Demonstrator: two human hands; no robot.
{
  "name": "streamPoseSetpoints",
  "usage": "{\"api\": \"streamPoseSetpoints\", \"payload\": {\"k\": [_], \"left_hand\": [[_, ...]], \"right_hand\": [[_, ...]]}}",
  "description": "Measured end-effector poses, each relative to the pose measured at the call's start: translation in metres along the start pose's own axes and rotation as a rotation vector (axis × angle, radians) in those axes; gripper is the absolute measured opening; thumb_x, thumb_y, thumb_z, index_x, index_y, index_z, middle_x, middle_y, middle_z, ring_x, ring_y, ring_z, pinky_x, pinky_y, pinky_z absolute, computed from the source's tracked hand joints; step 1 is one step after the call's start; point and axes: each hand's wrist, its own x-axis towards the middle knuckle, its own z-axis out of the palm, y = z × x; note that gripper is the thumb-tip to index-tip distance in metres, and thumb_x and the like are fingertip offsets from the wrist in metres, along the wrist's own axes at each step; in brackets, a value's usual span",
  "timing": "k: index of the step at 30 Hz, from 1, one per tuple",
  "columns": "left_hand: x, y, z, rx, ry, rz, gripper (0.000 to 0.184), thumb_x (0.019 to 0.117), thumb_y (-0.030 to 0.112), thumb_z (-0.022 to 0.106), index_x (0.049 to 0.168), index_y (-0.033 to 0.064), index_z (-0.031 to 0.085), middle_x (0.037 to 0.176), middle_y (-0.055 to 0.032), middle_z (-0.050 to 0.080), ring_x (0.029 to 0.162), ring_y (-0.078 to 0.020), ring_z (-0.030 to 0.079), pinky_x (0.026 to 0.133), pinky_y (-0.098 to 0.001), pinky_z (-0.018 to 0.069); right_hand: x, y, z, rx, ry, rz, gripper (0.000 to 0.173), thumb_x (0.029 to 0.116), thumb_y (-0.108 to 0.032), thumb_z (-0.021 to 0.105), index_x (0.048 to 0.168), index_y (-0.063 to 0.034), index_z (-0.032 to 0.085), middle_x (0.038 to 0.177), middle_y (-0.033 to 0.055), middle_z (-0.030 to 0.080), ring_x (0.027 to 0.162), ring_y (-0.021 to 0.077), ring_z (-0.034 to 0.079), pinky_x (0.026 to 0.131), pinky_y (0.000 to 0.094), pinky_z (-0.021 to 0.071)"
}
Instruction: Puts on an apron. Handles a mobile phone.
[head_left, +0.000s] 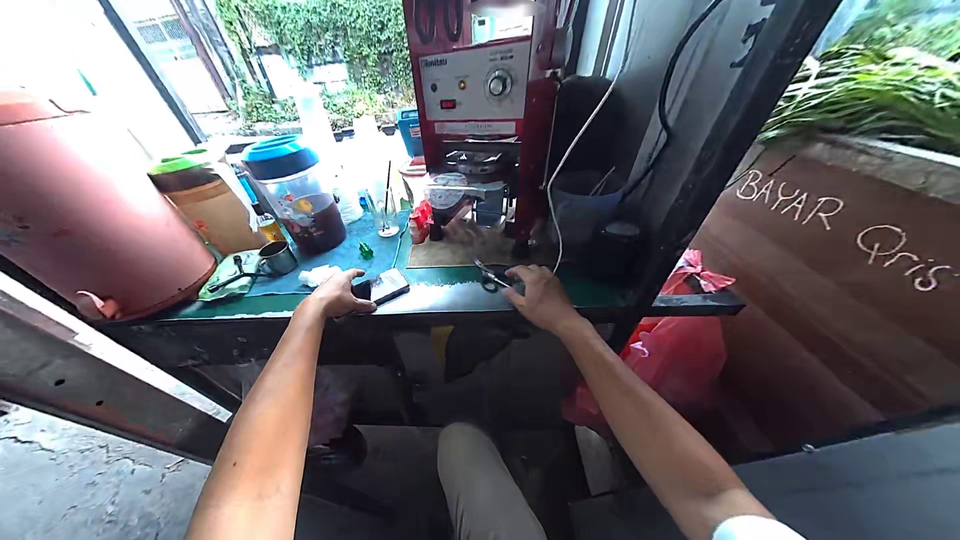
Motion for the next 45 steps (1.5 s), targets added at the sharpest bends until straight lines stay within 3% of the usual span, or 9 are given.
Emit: {"api": "streamPoseSetpoints", "payload": {"k": [6,10,15,18,20,24,31,35,45], "left_hand": [[-0.009,-0.004,0.01,-0.002,0.132,-0.138,0.082,0.0661,0.053,0.092,0.127,0.005,0.067,0.12,-0.0248,0.067,0.118,-0.0438,0.062,0.1,-0.0684,0.0458],[-0.031,0.01,0.022,-0.122,0.257,-0.133,0.09,0.0625,0.05,0.094,0.131,0.0034,0.058,0.113,-0.0248,0.067,0.106,-0.0435,0.066,0.091,-0.0679,0.0505],[-0.109,0.07,0.077,-0.999,0.427,0.045,0.091,0.074,0.033,0.084,0.147,0.0014,0.04,0.115,-0.0157,0.066,0.1,-0.0213,0.068,0.088,-0.0407,0.0586],[-0.16,0.122,0.116,-1.597,0.512,0.069,0.061,0.0851,0.027,0.069,0.135,0.0015,0.045,0.086,-0.0022,0.06,0.068,-0.0099,0.063,0.061,-0.0277,0.0585],[-0.183,0.149,0.125,-1.829,0.523,-0.024,0.036,0.1008,0.027,0.06,0.127,0.0049,0.048,0.082,-0.0026,0.062,0.066,-0.0109,0.066,0.059,-0.029,0.0605],[-0.2,0.182,0.119,-1.857,0.671,-0.172,0.046,0.1036,0.027,0.061,0.138,-0.0013,0.049,0.11,-0.0174,0.07,0.096,-0.0237,0.072,0.085,-0.0425,0.0622],[-0.239,0.237,0.109,-2.017,0.731,-0.13,0.031,0.1059,0.016,0.055,0.134,0.0019,0.05,0.112,-0.0143,0.067,0.101,-0.0211,0.069,0.088,-0.0382,0.0597],[-0.262,0.255,0.113,-2.022,0.729,-0.051,0.032,0.1052,0.019,0.057,0.133,0.0043,0.051,0.114,-0.0137,0.068,0.102,-0.0222,0.071,0.089,-0.04,0.0606],[-0.271,0.289,0.123,-1.961,0.687,0.058,0.032,0.1051,0.023,0.058,0.133,0.0076,0.051,0.11,-0.0126,0.069,0.098,-0.0212,0.071,0.085,-0.0394,0.0613]], "right_hand": [[0.005,0.004,0.016,0.048,0.037,0.106,0.031,0.0968,-0.035,0.07,0.113,-0.0085,0.073,0.108,0.016,0.069,0.109,0.0357,0.063,0.098,0.0554,0.0481],[0.0,0.006,0.021,0.069,0.111,0.09,0.027,0.1017,-0.031,0.063,0.116,-0.0102,0.071,0.106,0.0143,0.07,0.102,0.0334,0.066,0.093,0.0558,0.0509],[-0.008,0.014,0.019,0.341,0.239,0.04,0.028,0.1054,-0.026,0.055,0.123,-0.0067,0.066,0.099,0.0145,0.071,0.084,0.0293,0.068,0.077,0.0547,0.0558],[-0.023,0.01,0.012,0.537,0.395,0.011,0.025,0.1028,-0.025,0.059,0.113,-0.0032,0.067,0.083,0.0095,0.066,0.066,0.0176,0.059,0.063,0.0397,0.0524],[-0.051,-0.008,-0.002,0.543,0.462,-0.024,0.028,0.1019,-0.031,0.061,0.108,-0.005,0.071,0.077,0.003,0.064,0.062,0.0094,0.055,0.06,0.0309,0.0494],[-0.136,-0.058,-0.02,0.6,0.398,-0.165,0.026,0.103,-0.026,0.057,0.103,-0.0034,0.07,0.076,-0.0014,0.065,0.064,0.0028,0.06,0.06,0.0221,0.0531],[-0.218,-0.103,-0.028,0.889,0.304,-0.273,0.024,0.1045,-0.018,0.057,0.115,0.001,0.068,0.071,-0.0047,0.066,0.058,0.002,0.062,0.053,0.0186,0.0559],[-0.233,-0.107,-0.034,0.943,0.281,-0.262,0.022,0.103,-0.017,0.059,0.106,0.0008,0.071,0.067,-0.0048,0.065,0.054,0.0015,0.06,0.052,0.0174,0.054],[-0.25,-0.102,-0.049,1.06,0.212,-0.269,0.025,0.1065,-0.015,0.051,0.105,0.0004,0.071,0.06,-0.0034,0.061,0.049,0.0049,0.059,0.049,0.0211,0.0546]]}}
